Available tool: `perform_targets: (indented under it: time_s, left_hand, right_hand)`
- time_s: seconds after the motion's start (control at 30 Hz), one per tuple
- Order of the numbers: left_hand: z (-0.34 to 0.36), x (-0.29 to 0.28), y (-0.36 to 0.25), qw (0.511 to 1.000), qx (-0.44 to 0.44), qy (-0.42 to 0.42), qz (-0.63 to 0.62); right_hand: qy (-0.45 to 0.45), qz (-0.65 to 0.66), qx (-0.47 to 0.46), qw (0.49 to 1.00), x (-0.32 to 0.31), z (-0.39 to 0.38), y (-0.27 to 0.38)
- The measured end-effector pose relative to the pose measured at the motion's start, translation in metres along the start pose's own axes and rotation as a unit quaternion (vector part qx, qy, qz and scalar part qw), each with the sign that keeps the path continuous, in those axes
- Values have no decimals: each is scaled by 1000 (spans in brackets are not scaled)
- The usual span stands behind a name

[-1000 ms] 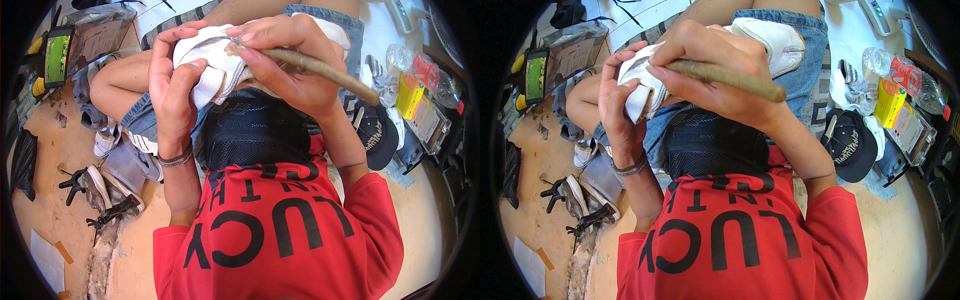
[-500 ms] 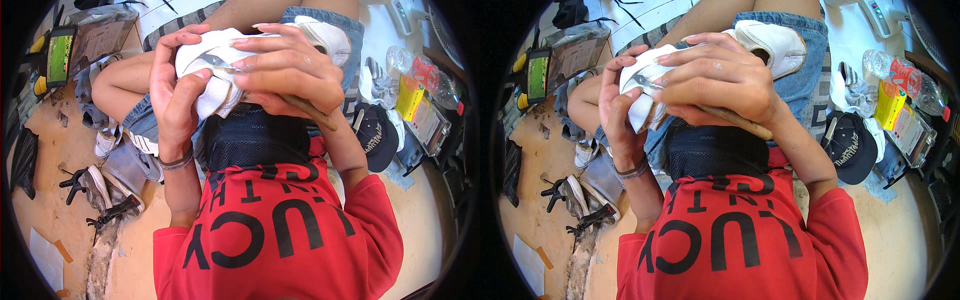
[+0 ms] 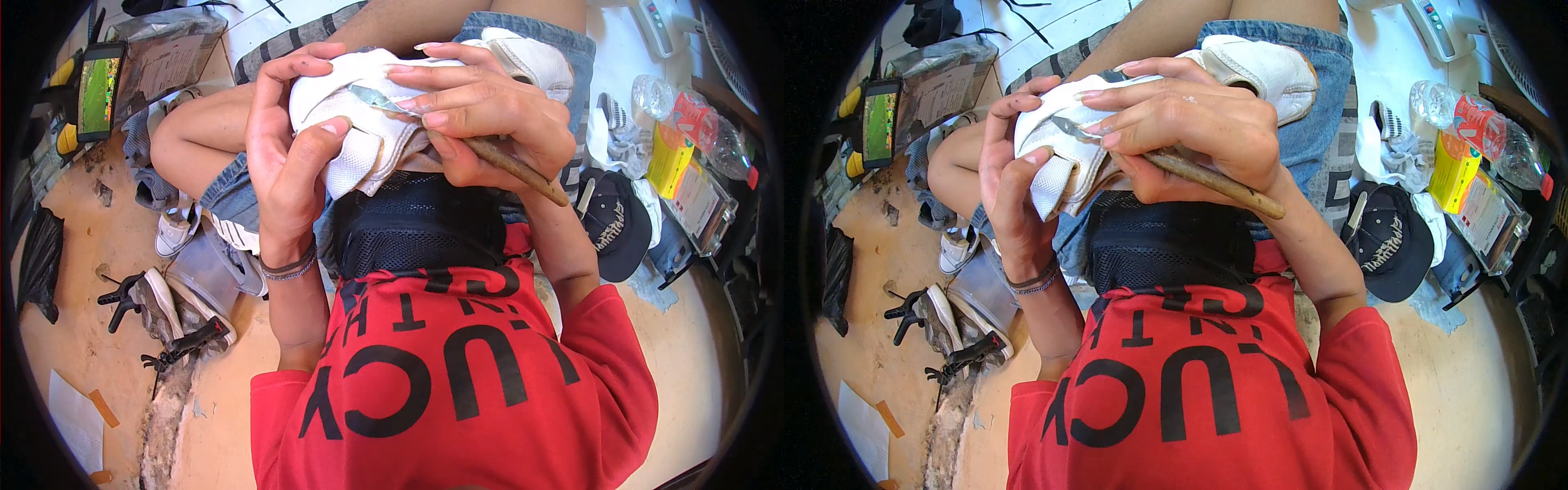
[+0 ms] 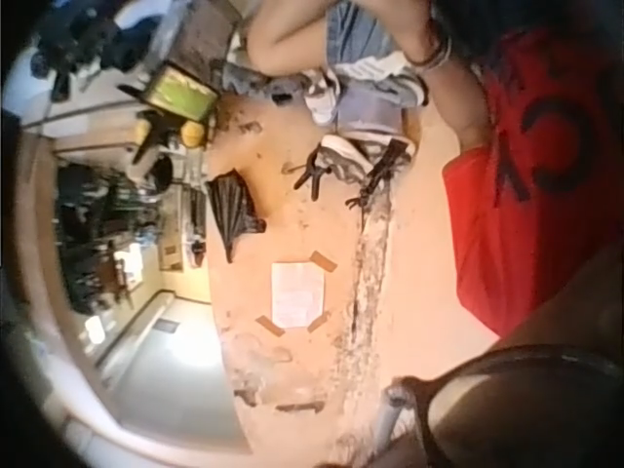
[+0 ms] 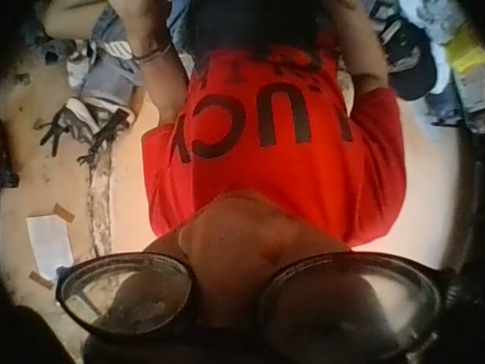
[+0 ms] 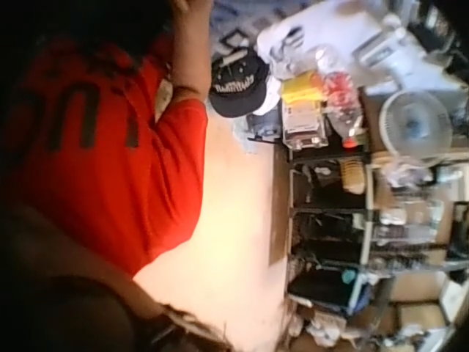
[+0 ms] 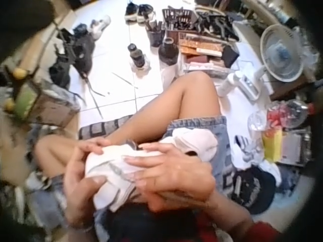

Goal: Apply adhesive or sealant to the seams of a white shoe using a small applicator tool.

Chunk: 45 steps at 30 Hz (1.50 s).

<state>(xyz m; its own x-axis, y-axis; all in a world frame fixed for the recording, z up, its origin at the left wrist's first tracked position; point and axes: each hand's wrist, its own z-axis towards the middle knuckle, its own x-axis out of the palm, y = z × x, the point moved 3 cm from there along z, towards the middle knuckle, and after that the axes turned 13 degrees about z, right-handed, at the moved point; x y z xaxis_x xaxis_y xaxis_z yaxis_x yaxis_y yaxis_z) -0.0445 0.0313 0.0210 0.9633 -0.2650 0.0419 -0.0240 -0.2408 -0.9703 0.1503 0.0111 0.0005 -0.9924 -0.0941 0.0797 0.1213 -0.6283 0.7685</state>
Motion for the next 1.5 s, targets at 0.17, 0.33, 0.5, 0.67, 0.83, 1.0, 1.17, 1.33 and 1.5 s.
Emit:
perform_targets:
  time_s: [0.17, 0.33, 0.5, 0.67, 0.83, 1.0, 1.17, 1.33, 1.5]
  left_hand:
    - [-1, -2, 2, 1000, 2, -5, -1]
    - [-1, -2, 0, 1000, 10, -8, 18]
    - [-1, -1, 2, 1000, 7, -12, 28]
    - [-2, -2, 3, 999, 17, -17, 33]
    - [-3, -1, 4, 998, 21, -22, 49]
    - [-4, 0, 4, 998, 16, -25, 51]
    - [-3, -3, 5, 997, 35, -18, 68]
    - [-2, -2, 4, 996, 38, -23, 78]
    - [-4, -1, 4, 997, 28, -28, 70]
  right_hand:
    - [8, 2, 29, 1000, 4, 3, 4]
    - [14, -19, 29, 999, 6, 5, 6]
    - [-36, 8, 18, 999, 2, -2, -3]
    - [25, -24, 45, 998, 4, 9, 7]
    - [-11, -12, 7, 1000, 4, 3, -4]
    - [-55, 18, 8, 998, 2, 0, -4]
    - [15, -25, 27, 999, 5, 10, 4]
    - [-14, -7, 29, 999, 1, 4, -8]
    - [2, 46, 53, 998, -1, 1, -4]
